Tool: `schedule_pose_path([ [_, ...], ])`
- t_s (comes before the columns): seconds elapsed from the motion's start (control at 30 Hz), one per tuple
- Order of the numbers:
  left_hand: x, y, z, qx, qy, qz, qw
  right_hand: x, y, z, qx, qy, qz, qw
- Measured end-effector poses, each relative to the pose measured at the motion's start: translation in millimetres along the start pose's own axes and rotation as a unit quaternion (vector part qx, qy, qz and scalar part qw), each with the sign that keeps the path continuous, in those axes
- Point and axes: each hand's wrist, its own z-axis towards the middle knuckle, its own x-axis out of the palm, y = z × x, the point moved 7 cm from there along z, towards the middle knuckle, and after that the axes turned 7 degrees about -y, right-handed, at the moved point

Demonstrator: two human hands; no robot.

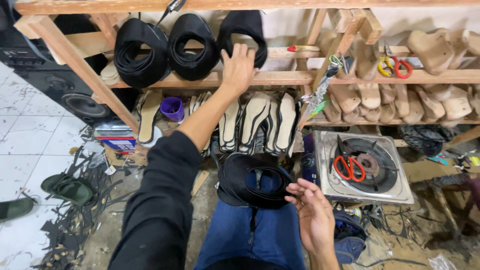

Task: The person sits on the floor and repeatedly picks up stacks of black shoe insoles, fans them out to inspect edges, and places them on a nearby wooden shelf. The person handles the insoles by hand, organizing them into neat piles on the shelf.

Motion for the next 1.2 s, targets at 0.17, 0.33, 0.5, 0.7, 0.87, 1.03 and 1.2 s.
schedule_pose_path([
  [0.17, 17.9, 3.2, 9.3, -0.086, 0.133, -0.060, 0.986, -14.9, -13.1, 2.3, 0.003, 0.000, -0.025, 1.000],
  [0.33, 9.0, -2.7, 0.1, -0.083, 0.050, -0.104, 0.990, -7.6, -19.3, 8.0, -0.030, 0.007, -0.146, 0.989],
  [0.5, 0.9, -33.5, -97.0, -0.083, -0.088, -0.319, 0.940, 35.5, -12.5, -2.5, -0.332, 0.120, -0.575, 0.738],
  [0.7, 33.5, -48.3, -288.0, -0.314, -0.068, -0.337, 0.885, 37.1, -62.7, 13.7, -0.254, 0.198, -0.773, 0.547],
  [0.87, 51.8, -36.8, -382.5, -0.547, -0.107, -0.509, 0.656, 26.0, -44.6, 23.2, -0.208, 0.104, -0.645, 0.728],
  [1.03, 36.2, -44.3, -372.8, -0.574, -0.135, -0.572, 0.570, 31.7, -41.1, 4.1, -0.111, 0.046, -0.343, 0.932],
  [1.2, -7.6, -56.3, -330.0, -0.436, -0.193, -0.613, 0.630, 29.4, -40.3, -10.8, -0.083, -0.026, -0.115, 0.990],
])
